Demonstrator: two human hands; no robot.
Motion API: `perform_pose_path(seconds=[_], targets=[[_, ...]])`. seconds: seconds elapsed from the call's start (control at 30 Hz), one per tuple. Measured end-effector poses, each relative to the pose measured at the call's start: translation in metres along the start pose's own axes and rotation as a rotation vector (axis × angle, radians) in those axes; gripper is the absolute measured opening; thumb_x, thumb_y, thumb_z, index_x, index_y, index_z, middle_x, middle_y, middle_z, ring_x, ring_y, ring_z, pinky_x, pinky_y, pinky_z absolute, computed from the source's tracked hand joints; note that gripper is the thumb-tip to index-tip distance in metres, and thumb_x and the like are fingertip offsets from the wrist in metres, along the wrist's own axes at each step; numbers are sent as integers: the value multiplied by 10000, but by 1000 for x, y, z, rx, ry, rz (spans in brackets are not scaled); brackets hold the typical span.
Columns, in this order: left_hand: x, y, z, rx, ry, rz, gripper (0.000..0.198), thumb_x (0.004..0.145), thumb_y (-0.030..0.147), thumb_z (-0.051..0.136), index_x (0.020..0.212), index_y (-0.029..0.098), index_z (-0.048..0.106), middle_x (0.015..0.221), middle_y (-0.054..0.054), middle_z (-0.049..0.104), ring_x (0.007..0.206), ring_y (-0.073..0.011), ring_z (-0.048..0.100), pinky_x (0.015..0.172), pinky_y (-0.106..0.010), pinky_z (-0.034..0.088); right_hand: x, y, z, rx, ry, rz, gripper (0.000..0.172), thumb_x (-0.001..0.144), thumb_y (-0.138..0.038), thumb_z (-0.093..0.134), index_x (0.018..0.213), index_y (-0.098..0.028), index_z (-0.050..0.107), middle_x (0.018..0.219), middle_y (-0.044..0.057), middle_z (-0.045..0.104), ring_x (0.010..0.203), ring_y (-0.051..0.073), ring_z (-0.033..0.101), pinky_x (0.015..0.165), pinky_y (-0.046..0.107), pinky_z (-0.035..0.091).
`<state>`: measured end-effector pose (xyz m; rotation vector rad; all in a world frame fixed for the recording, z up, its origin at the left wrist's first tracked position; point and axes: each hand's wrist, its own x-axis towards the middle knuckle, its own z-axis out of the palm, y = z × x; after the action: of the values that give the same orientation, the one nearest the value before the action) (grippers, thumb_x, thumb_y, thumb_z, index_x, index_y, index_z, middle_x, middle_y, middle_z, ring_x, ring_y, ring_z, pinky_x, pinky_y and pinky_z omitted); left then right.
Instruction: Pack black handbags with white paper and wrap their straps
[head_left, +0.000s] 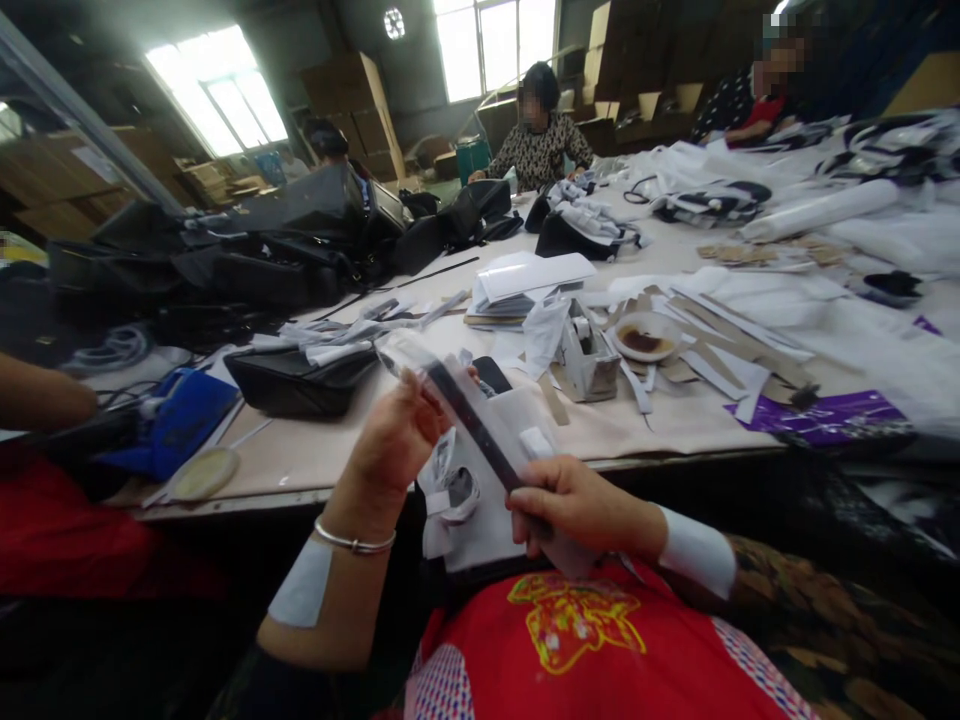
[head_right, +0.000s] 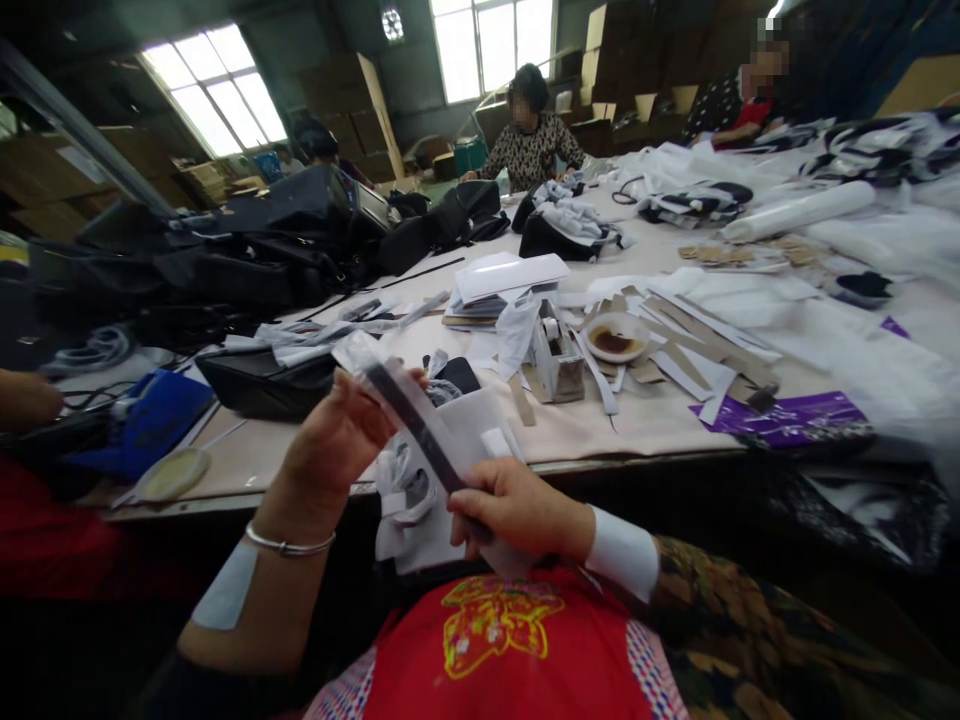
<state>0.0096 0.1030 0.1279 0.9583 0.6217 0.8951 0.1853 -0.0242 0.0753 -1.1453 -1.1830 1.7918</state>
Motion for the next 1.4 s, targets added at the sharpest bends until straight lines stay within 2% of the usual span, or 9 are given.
perform_pose_path(seconds=[0.2,0.33,0.4,0.5,0.67,0.83,1.03,1.23,1.4], targets=[[-26,-43,16,531,-222,-207,471,882,527,629,1102,124,736,692,-74,720,516,-172,631,553,-301,517,18,-5,-4,-47,76,-120,399,879,-478,609,715,-116,649,613,34,671,499,105,611,485,210,426],[-16,-17,-7,789,-422,-141,415,888,488,608,1083,156,762,926,-101,768,831,-232,699,786,-328,539,5,-11,-3,-67,106,-230,352,912,-450,597,769,-133,647,690,33,695,557,112,642,551,236,510],[0,0,-27,1042,-304,-117,404,852,500,622,1009,163,780,961,-90,772,908,-243,685,820,-314,516,-6,-22,-8,-108,196,-361,349,927,-444,599,773,-138,664,688,34,690,575,113,635,570,246,522],[35,11,-59,1406,155,-109,433,808,553,617,805,147,767,732,-74,730,797,-234,655,699,-289,469,-24,-42,-20,-106,353,-499,290,914,-434,643,827,-160,679,694,30,696,572,119,622,556,255,531],[83,-10,-91,1388,202,-249,519,720,619,681,588,118,709,465,-71,586,568,-218,591,559,-304,409,-54,-57,-28,-238,321,-558,184,934,-368,638,898,-197,698,715,27,707,591,139,653,559,253,546],[99,-29,-88,1167,-1,-157,582,784,615,634,1085,131,751,932,-90,763,774,-190,662,702,-273,497,-81,-46,-31,-609,220,-541,191,950,-289,585,849,-210,726,680,26,693,563,130,628,569,232,512],[111,-35,-64,1141,-134,25,479,719,389,733,1140,161,746,1085,-87,726,995,-227,643,886,-292,481,-103,-10,-52,-660,358,-308,293,967,-390,543,852,-199,734,704,56,682,523,135,582,496,228,484],[109,-44,-53,1259,-283,-34,154,697,304,699,760,184,773,702,-15,690,711,-187,603,720,-282,453,-100,28,-59,-722,373,-172,333,987,-401,500,832,-184,700,729,48,672,643,161,614,591,237,496],[110,-52,-54,1370,-275,-104,150,704,310,652,646,181,702,586,19,581,640,-160,526,621,-268,391,-97,43,-59,-761,306,-149,328,1000,-378,470,837,-191,685,768,36,673,695,177,618,680,267,500]])
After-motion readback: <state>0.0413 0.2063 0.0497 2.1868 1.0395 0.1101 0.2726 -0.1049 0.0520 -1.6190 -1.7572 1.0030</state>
